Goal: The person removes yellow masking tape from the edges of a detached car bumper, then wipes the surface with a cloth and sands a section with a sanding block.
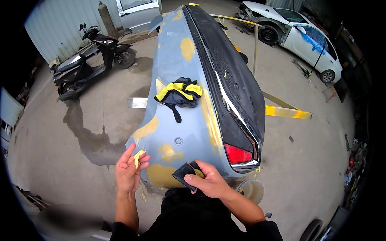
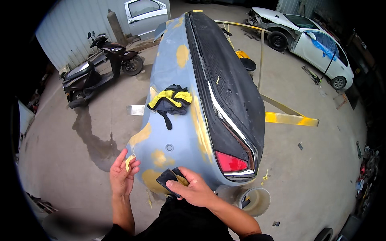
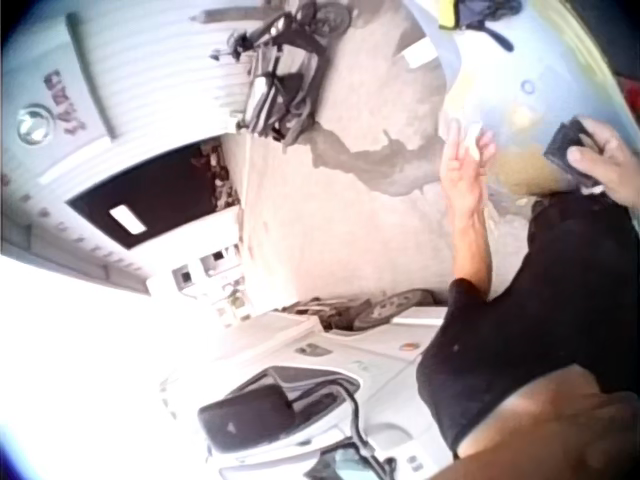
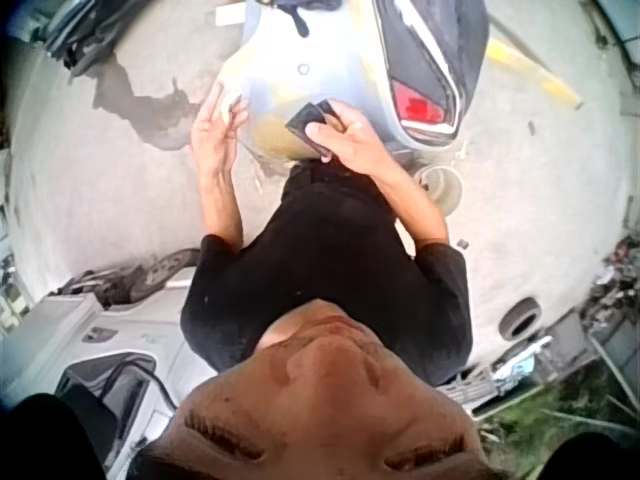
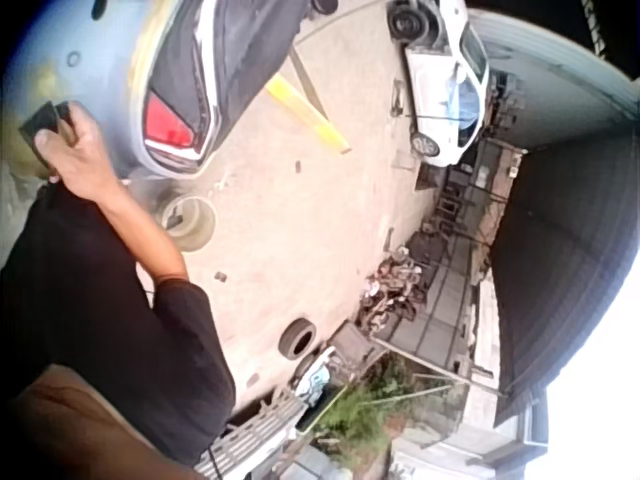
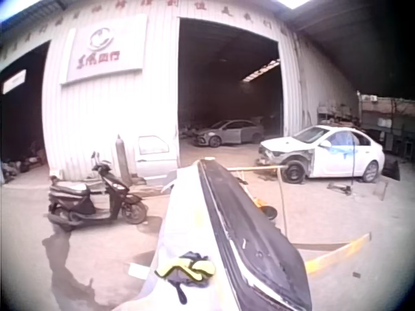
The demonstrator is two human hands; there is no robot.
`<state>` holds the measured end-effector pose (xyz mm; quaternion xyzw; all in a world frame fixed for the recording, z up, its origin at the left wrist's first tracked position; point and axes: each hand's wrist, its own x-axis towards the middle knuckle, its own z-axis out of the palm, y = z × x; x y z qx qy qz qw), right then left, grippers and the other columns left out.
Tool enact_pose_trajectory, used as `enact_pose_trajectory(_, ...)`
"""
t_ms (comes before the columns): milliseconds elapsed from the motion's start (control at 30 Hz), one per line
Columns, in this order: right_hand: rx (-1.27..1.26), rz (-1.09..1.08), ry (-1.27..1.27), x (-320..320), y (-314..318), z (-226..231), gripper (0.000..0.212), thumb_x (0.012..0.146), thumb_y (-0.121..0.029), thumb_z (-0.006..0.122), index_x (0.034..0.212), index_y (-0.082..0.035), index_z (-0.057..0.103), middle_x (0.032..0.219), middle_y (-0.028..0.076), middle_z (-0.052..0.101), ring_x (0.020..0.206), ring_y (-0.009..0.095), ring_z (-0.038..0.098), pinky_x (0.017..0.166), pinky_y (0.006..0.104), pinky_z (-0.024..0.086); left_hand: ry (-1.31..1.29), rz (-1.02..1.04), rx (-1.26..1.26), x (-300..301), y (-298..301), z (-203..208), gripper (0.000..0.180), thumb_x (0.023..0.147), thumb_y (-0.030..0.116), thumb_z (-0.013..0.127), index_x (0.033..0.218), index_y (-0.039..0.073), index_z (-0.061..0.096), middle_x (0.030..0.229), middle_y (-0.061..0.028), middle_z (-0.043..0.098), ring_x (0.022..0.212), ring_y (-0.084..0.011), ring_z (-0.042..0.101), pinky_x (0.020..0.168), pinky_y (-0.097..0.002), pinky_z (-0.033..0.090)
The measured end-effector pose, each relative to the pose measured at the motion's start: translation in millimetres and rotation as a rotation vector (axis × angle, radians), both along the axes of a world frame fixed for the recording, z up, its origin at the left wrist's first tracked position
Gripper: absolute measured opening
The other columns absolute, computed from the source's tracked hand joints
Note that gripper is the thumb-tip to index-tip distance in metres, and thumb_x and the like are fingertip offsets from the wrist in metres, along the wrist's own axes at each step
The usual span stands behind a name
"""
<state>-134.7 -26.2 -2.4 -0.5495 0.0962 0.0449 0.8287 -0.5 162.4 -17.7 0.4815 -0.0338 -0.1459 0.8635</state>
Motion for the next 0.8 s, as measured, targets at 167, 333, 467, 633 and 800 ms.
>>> enact_pose_trajectory(167,-0.357,-0.013,-0.011,18,22,4,0.046,0.096,-0.04,0.064,0.116,0.001,0.056,0.089,0.007,0.061,0.076,0.016,0.058,0.068,0.0315,0.048,-0.165,-0.56,-0.154,-13,27,-60,0.058,0.086,0.034,0.077,0.124,-0.004,0.059,0.118,-0.014,0.065,0.102,-0.0188,0.064,0.083,-0.027,0.051)
enact_pose_trajectory(333,-0.7,0.15,-0.161,21,19,4,0.049,0.1,-0.042,0.055,0.125,0.001,0.054,0.107,0.016,0.06,0.091,0.03,0.06,0.08,0.0379,0.048,-0.183,-0.364,0.165,-33,11,-59,0.034,0.092,0.022,0.074,0.114,-0.002,0.063,0.101,-0.005,0.066,0.089,-0.0118,0.061,0.08,-0.0252,0.05)
enact_pose_trajectory(467,-1.113,-0.427,-0.134,44,-37,29,0.024,0.092,-0.016,0.066,0.112,-0.004,0.068,0.089,0.014,0.066,0.072,0.027,0.066,0.068,0.0354,0.054,-0.128,-0.212,0.144,-11,23,-65,0.016,0.094,0.013,0.068,0.101,0.001,0.062,0.097,-0.0052,0.068,0.086,-0.0103,0.063,0.079,-0.0259,0.051)
enact_pose_trajectory(633,-1.336,-0.465,0.176,75,-110,40,0.028,0.086,-0.016,0.061,0.107,-0.001,0.072,0.081,0.019,0.07,0.078,0.037,0.068,0.077,0.0432,0.054,-0.139,-0.275,0.152,6,24,-80,0.015,0.094,0.014,0.068,0.098,0.001,0.061,0.089,-0.007,0.068,0.069,-0.0107,0.063,0.058,-0.0231,0.052)
enact_pose_trajectory(800,-1.458,-0.406,0.27,88,-105,47,0.024,0.082,-0.017,0.063,0.098,-0.003,0.074,0.082,0.017,0.072,0.079,0.035,0.07,0.077,0.0411,0.054,-0.114,-0.301,0.138,7,27,-83,0.015,0.093,0.012,0.068,0.098,0.001,0.061,0.088,-0.0068,0.068,0.066,-0.0106,0.063,0.057,-0.0226,0.052)
